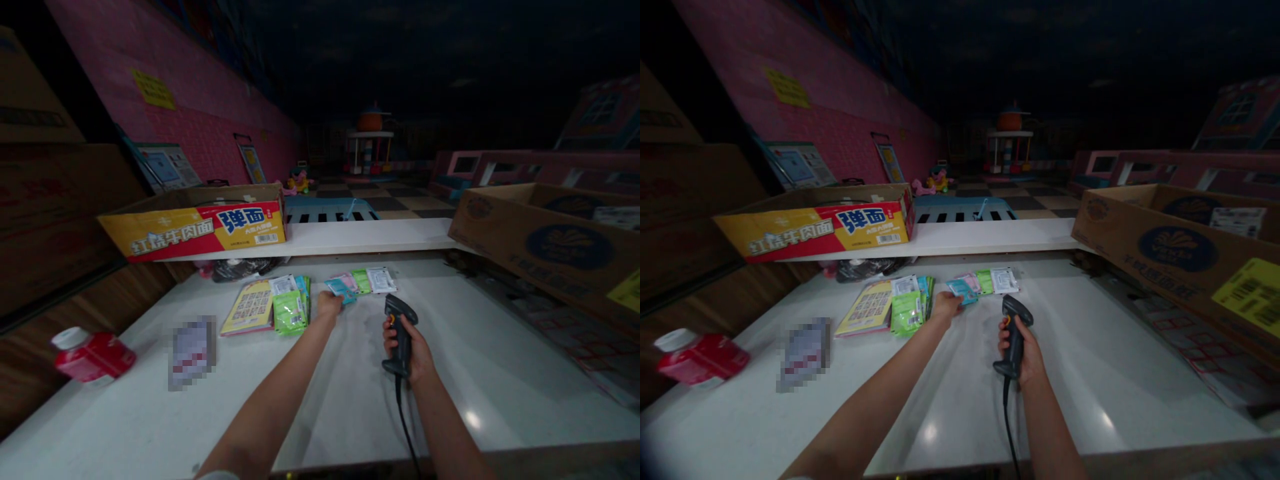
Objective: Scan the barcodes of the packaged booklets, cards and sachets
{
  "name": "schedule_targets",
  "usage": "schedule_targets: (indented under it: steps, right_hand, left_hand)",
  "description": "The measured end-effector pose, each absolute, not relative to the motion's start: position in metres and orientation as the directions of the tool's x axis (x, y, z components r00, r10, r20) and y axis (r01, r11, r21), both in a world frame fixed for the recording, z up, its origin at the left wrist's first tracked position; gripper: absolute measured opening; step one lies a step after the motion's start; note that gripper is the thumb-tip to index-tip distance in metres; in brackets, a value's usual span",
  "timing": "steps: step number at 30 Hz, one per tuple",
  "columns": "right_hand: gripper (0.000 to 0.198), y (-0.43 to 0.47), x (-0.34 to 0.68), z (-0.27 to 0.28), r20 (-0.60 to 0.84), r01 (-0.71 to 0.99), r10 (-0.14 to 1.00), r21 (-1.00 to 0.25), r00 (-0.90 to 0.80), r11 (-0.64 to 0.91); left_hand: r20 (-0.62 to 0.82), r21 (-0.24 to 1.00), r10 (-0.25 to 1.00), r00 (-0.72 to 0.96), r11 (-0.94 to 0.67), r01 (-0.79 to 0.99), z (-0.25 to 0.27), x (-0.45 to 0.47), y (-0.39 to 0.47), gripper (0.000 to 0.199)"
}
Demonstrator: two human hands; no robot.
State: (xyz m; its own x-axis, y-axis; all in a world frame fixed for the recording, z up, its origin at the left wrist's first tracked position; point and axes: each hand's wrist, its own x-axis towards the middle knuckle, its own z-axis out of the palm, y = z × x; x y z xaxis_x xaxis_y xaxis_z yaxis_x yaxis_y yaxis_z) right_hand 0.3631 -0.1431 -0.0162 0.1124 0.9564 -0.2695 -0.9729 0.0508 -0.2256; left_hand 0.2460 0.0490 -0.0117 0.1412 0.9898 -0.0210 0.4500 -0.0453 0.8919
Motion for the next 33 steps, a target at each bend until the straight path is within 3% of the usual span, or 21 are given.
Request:
schedule_targets:
  steps: [5, 11, 15, 20, 25, 29, 33]
  right_hand:
    - [0.018, -0.143, 0.362, -0.017, -0.271, -0.958, 0.955, -0.284, 0.122, 0.042]
    - [0.018, -0.143, 0.354, -0.015, -0.310, -0.869, 0.927, -0.494, 0.212, 0.033]
    - [0.028, -0.148, 0.338, -0.012, -0.339, -0.693, 0.879, -0.721, 0.336, -0.013]
    - [0.032, -0.167, 0.313, -0.003, -0.217, -0.380, 0.862, -0.924, 0.459, -0.030]
    - [0.034, -0.181, 0.302, 0.012, -0.140, -0.198, 0.834, -0.980, 0.534, -0.038]
    - [0.035, -0.185, 0.302, 0.019, -0.143, -0.187, 0.839, -0.981, 0.525, -0.050]
    - [0.039, -0.185, 0.304, 0.022, -0.182, -0.194, 0.852, -0.976, 0.491, -0.097]
  left_hand:
    - [0.052, 0.929, 0.963, 0.265, -0.144, 0.341, -0.031, 0.213, 0.016, 0.010]
    - [0.224, 0.960, 0.922, 0.317, -0.264, 0.089, -0.043, 0.199, 0.004, 0.012]
    - [0.222, 0.969, 0.933, 0.285, -0.244, 0.046, -0.040, 0.199, 0.003, 0.011]
    - [0.220, 0.970, 0.939, 0.265, -0.240, 0.045, -0.038, 0.198, 0.002, 0.011]
    - [0.217, 0.967, 0.939, 0.268, -0.245, 0.074, -0.036, 0.199, 0.001, 0.013]
    - [0.214, 0.949, 0.948, 0.238, -0.260, 0.181, -0.034, 0.199, 0.001, 0.014]
    - [0.246, 0.950, 0.930, 0.272, -0.288, 0.123, -0.038, 0.199, 0.002, 0.012]
